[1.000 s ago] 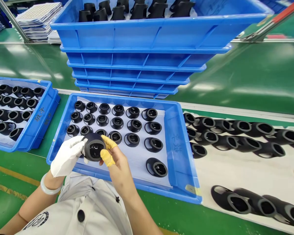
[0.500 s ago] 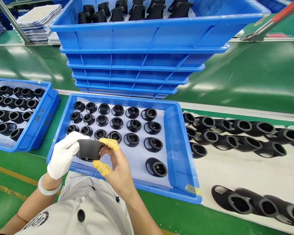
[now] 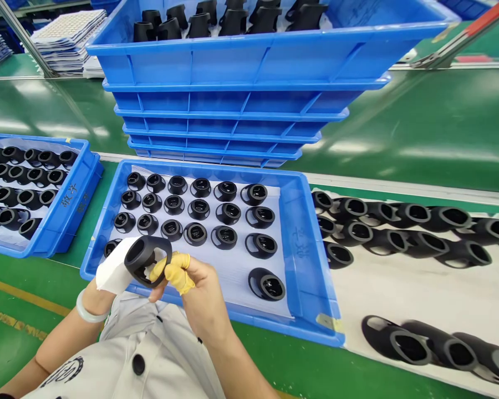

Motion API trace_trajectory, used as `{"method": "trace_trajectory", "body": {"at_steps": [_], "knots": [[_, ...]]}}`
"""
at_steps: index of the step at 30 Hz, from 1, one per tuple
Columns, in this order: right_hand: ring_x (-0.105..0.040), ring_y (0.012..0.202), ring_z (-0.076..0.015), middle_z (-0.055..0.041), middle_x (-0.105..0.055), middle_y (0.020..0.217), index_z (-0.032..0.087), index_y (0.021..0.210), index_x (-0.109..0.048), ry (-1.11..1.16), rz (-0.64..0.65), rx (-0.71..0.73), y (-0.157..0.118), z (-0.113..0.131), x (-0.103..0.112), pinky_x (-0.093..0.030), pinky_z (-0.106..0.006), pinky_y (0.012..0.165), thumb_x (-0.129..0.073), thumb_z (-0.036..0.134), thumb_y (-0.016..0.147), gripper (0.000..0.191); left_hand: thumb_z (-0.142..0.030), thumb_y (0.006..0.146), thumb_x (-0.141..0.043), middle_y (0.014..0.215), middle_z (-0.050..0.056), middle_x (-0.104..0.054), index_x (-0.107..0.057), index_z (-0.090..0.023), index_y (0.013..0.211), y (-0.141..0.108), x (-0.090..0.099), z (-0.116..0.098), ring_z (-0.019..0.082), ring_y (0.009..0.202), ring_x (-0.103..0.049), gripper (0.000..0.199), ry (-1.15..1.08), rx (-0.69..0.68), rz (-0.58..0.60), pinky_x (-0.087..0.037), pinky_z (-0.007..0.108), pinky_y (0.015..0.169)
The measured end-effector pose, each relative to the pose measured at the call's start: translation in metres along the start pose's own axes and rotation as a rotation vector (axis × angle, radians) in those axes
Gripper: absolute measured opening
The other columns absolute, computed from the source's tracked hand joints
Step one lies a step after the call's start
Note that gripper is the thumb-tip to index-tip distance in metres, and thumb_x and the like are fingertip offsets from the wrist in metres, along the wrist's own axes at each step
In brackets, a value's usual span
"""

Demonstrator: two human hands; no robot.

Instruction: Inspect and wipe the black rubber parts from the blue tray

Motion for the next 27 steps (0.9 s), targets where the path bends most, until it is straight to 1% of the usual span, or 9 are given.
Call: {"method": "trace_trajectory", "body": {"at_steps": [3,6,8,10,12,15,21,25,27], "knots": [[-0.058,0.044,-0.0125,-0.003,-0.063,0.057,0.015,0.065,-0.069,0.123,-0.047,-0.147,0.0,-0.014,0.001,-0.047,-0.023,0.047,-0.066,0.043,0.082,0.033,-0.027,0.068,-0.07,0.051,0.002,-0.057,-0.059,-0.016,0.054,0.001,-0.003,0.03,0.012,0.047,-0.049,0.021,-0.078,0.213,0.025,-0.039,0.024,0.045],[-0.054,0.039,-0.0111,-0.0028,-0.061,0.051,0.013,0.065,-0.069,0.283,-0.079,-0.26,0.001,-0.025,0.003,-0.044,-0.02,0.04,-0.067,0.045,0.079,0.035,-0.029,0.069,-0.068,0.038,-0.002,-0.045,-0.053,-0.016,0.049,-0.002,-0.01,0.046,0.008,0.035,-0.039,0.029,-0.405,0.401,-0.002,-0.029,0.02,0.035],[-0.05,0.036,-0.0075,-0.0005,-0.062,0.054,0.014,0.065,-0.068,0.424,-0.136,-0.312,0.002,-0.031,0.007,-0.041,-0.017,0.037,-0.072,0.039,0.075,0.028,-0.033,0.074,-0.065,0.04,-0.002,-0.047,-0.054,-0.016,0.054,-0.003,-0.015,0.043,0.008,0.034,-0.041,0.029,-0.554,0.431,-0.018,-0.03,0.019,0.033],[-0.046,0.034,-0.004,0.0016,-0.064,0.06,0.014,0.064,-0.065,0.553,-0.19,-0.36,0.003,-0.039,0.011,-0.038,-0.014,0.034,-0.077,0.028,0.069,0.019,-0.032,0.08,-0.061,0.051,-0.001,-0.056,-0.057,-0.015,0.066,-0.004,-0.016,0.037,0.007,0.04,-0.049,0.023,-0.63,0.428,-0.056,-0.036,0.016,0.036],[-0.043,0.034,-0.0022,0.002,-0.064,0.061,0.013,0.063,-0.063,0.63,-0.2,-0.401,0.005,-0.047,0.012,-0.036,-0.012,0.033,-0.077,0.02,0.066,0.015,-0.029,0.085,-0.058,0.061,-0.001,-0.062,-0.059,-0.015,0.076,-0.006,-0.019,0.033,0.006,0.044,-0.053,0.017,-0.756,0.446,-0.086,-0.041,0.014,0.04],[-0.04,0.035,-0.0014,0.0011,-0.062,0.058,0.012,0.064,-0.063,0.664,-0.178,-0.452,0.006,-0.057,0.01,-0.034,-0.011,0.033,-0.076,0.019,0.066,0.015,-0.025,0.089,-0.053,0.057,-0.001,-0.061,-0.06,-0.013,0.079,-0.008,-0.023,0.029,0.005,0.039,-0.05,0.017,-0.868,0.455,-0.093,-0.039,0.014,0.036],[-0.04,0.033,-0.0012,0.0013,-0.062,0.058,0.013,0.065,-0.063,0.601,-0.134,-0.47,0.005,-0.065,0.01,-0.033,-0.011,0.033,-0.075,0.025,0.068,0.018,-0.033,0.09,-0.052,0.055,0.001,-0.061,-0.062,-0.012,0.08,-0.008,-0.021,0.024,0.009,0.039,-0.053,0.025,-0.724,0.379,-0.072,-0.036,0.016,0.034],[-0.043,0.03,-0.0067,-0.0004,-0.059,0.048,0.013,0.062,-0.061,0.367,-0.086,-0.425,0.005,-0.06,0.013,-0.034,-0.017,0.032,-0.071,0.038,0.07,0.028,-0.045,0.084,-0.057,0.053,0.001,-0.059,-0.062,-0.013,0.078,-0.008,-0.015,0.011,0.01,0.038,-0.05,0.033,-0.482,0.2,-0.013,-0.039,0.021,0.039],[-0.047,0.033,-0.0107,-0.0009,-0.056,0.043,0.014,0.063,-0.06,0.213,-0.069,-0.359,0.006,-0.053,0.015,-0.037,-0.02,0.035,-0.065,0.035,0.074,0.024,-0.046,0.079,-0.063,0.055,0.001,-0.059,-0.062,-0.014,0.076,-0.011,-0.009,0.002,0.01,0.042,-0.051,0.032,-0.286,0.117,-0.028,-0.04,0.022,0.043]]}}
Point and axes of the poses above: each hand's wrist, its own y-axis towards the middle knuckle, its own x-axis out of the back of the hand, z = x × y, the point moved 9 cm from there along y, towards the middle knuckle
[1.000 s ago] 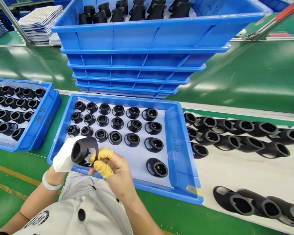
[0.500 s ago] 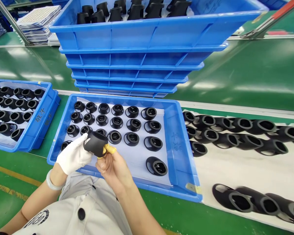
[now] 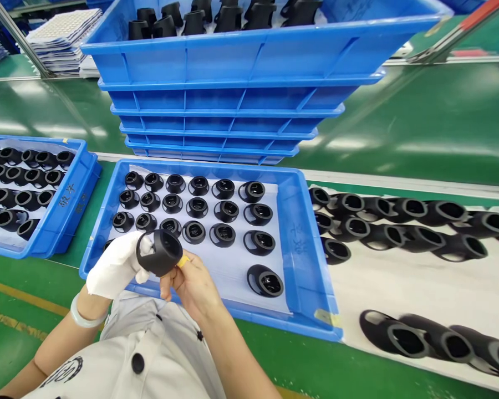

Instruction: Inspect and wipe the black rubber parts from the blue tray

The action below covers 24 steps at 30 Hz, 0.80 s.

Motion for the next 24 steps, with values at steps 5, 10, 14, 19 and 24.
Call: {"method": "trace_trajectory", "body": {"at_steps": [5,10,14,19,24], "knots": [[-0.057,0.06,-0.0144,-0.0012,-0.067,0.071,0.019,0.078,-0.066,-0.429,-0.21,0.4,-0.013,0.039,0.015,-0.046,-0.025,0.057,-0.055,0.017,0.074,0.012,-0.032,0.076,-0.07,0.072,0.001,-0.058,-0.063,-0.017,0.073,-0.013,0.003,-0.03,0.012,0.065,-0.052,0.017,0.508,-0.2,-0.137,-0.043,0.023,0.061],[-0.058,0.079,-0.018,-0.0038,-0.067,0.09,0.024,0.096,-0.07,-0.738,-0.308,0.691,-0.031,0.066,0.011,-0.046,-0.031,0.072,-0.05,0.025,0.089,0.021,-0.026,0.08,-0.065,0.078,0.003,-0.059,-0.066,-0.018,0.071,-0.018,-0.015,-0.047,0.015,0.077,-0.053,0.012,0.649,-0.394,-0.067,-0.043,0.026,0.074],[-0.055,0.071,-0.0163,-0.0032,-0.063,0.082,0.026,0.098,-0.071,-0.753,-0.265,0.791,-0.041,0.071,0.001,-0.045,-0.029,0.064,-0.053,0.024,0.09,0.019,-0.027,0.08,-0.063,0.084,0.004,-0.064,-0.071,-0.019,0.08,-0.015,-0.006,-0.049,0.018,0.082,-0.056,0.011,0.586,-0.39,-0.153,-0.045,0.027,0.077],[-0.052,0.063,-0.016,-0.0022,-0.059,0.071,0.025,0.083,-0.071,-0.644,-0.144,0.766,-0.045,0.068,-0.012,-0.044,-0.03,0.057,-0.064,0.027,0.085,0.008,-0.036,0.068,-0.069,0.082,0.007,-0.068,-0.071,-0.016,0.076,-0.005,0.02,-0.032,0.022,0.082,-0.061,0.022,0.396,-0.19,-0.356,-0.049,0.031,0.077],[-0.057,0.056,-0.0145,-0.0017,-0.064,0.07,0.023,0.08,-0.069,-0.552,-0.137,0.677,-0.043,0.064,-0.011,-0.047,-0.029,0.054,-0.063,0.032,0.085,0.013,-0.047,0.064,-0.069,0.071,0.007,-0.067,-0.069,-0.016,0.069,0.002,0.015,-0.024,0.023,0.075,-0.061,0.032,0.332,-0.195,-0.242,-0.05,0.032,0.07]]}}
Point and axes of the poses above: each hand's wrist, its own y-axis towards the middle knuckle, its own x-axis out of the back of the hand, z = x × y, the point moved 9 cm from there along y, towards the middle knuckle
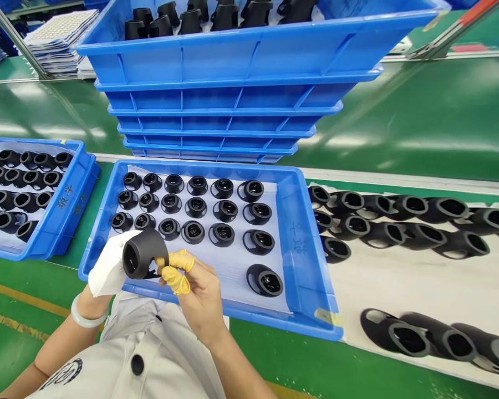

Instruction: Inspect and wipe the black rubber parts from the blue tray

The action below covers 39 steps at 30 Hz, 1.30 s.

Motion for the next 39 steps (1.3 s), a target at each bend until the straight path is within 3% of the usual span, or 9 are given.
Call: {"method": "trace_trajectory", "body": {"at_steps": [6,10,14,18,23,26,31,36,39], "knots": [[-0.061,0.058,-0.0158,-0.0004,-0.064,0.061,0.02,0.082,-0.064,-0.013,0.001,-0.171,-0.001,-0.023,0.001,-0.051,-0.032,0.063,-0.054,0.036,0.09,0.02,-0.042,0.075,-0.061,0.048,0.001,-0.054,-0.064,-0.018,0.07,-0.001,0.0,0.011,0.015,0.044,-0.048,0.024,0.023,0.067,0.011,-0.037,0.026,0.043],[-0.06,0.063,-0.0162,-0.0008,-0.062,0.065,0.02,0.096,-0.062,-0.14,-0.1,-0.2,-0.001,-0.029,0.01,-0.051,-0.032,0.065,-0.052,0.036,0.091,0.02,-0.038,0.08,-0.058,0.044,-0.001,-0.052,-0.059,-0.017,0.067,0.0,0.0,0.012,0.011,0.035,-0.042,0.024,-0.016,0.092,-0.009,-0.032,0.023,0.038],[-0.056,0.074,-0.0173,-0.0065,-0.059,0.092,0.021,0.119,-0.055,-0.406,-0.18,0.086,-0.002,-0.006,0.012,-0.051,-0.034,0.069,-0.055,0.041,0.09,0.036,-0.038,0.08,-0.057,0.041,-0.002,-0.051,-0.057,-0.017,0.066,-0.001,0.0,0.013,0.01,0.035,-0.042,0.025,-0.01,0.098,-0.024,-0.031,0.023,0.04],[-0.053,0.094,-0.0251,-0.0127,-0.05,0.108,0.021,0.14,-0.039,-0.711,-0.102,0.344,-0.006,0.011,-0.007,-0.051,-0.041,0.078,-0.061,0.048,0.085,0.066,-0.039,0.078,-0.059,0.041,-0.003,-0.051,-0.059,-0.017,0.07,-0.001,0.001,0.013,0.01,0.036,-0.042,0.023,0.056,0.1,-0.051,-0.032,0.023,0.04],[-0.055,0.097,-0.0249,-0.0124,-0.05,0.11,0.023,0.138,-0.04,-0.807,0.01,0.216,0.001,-0.005,-0.008,-0.052,-0.04,0.078,-0.058,0.038,0.088,0.055,-0.038,0.076,-0.062,0.049,-0.002,-0.056,-0.065,-0.016,0.076,0.003,0.009,0.009,0.012,0.042,-0.047,0.022,0.269,0.148,-0.059,-0.037,0.024,0.043],[-0.057,0.095,-0.0248,-0.0121,-0.051,0.111,0.022,0.137,-0.041,-0.829,0.027,0.137,0.003,-0.017,0.001,-0.052,-0.04,0.079,-0.057,0.039,0.088,0.054,-0.037,0.076,-0.06,0.059,0.001,-0.062,-0.069,-0.015,0.084,0.008,0.028,-0.002,0.013,0.05,-0.052,0.025,0.313,0.1,-0.133,-0.041,0.024,0.048],[-0.06,0.096,-0.0281,-0.0128,-0.054,0.111,0.02,0.133,-0.047,-1.021,0.237,-0.094,0.0,-0.069,0.002,-0.052,-0.043,0.081,-0.059,0.034,0.085,0.051,-0.039,0.075,-0.061,0.066,0.003,-0.064,-0.069,-0.013,0.086,0.012,0.055,-0.017,0.012,0.055,-0.056,0.029,0.216,0.017,-0.256,-0.044,0.024,0.053],[-0.06,0.098,-0.0304,-0.0157,-0.056,0.109,0.013,0.126,-0.053,-1.102,0.375,-0.218,-0.004,-0.111,-0.011,-0.052,-0.044,0.083,-0.064,0.018,0.079,0.048,-0.039,0.076,-0.063,0.067,0.003,-0.064,-0.069,-0.012,0.088,0.014,0.051,-0.011,0.012,0.056,-0.056,0.03,0.204,0.032,-0.215,-0.044,0.024,0.053],[-0.058,0.099,-0.0313,-0.0171,-0.057,0.108,0.011,0.125,-0.053,-1.053,0.384,-0.232,-0.003,-0.109,-0.016,-0.05,-0.047,0.086,-0.064,0.012,0.076,0.05,-0.038,0.077,-0.062,0.068,0.003,-0.065,-0.069,-0.012,0.09,0.014,0.047,-0.007,0.012,0.056,-0.057,0.029,0.215,0.037,-0.196,-0.044,0.024,0.053]]}}
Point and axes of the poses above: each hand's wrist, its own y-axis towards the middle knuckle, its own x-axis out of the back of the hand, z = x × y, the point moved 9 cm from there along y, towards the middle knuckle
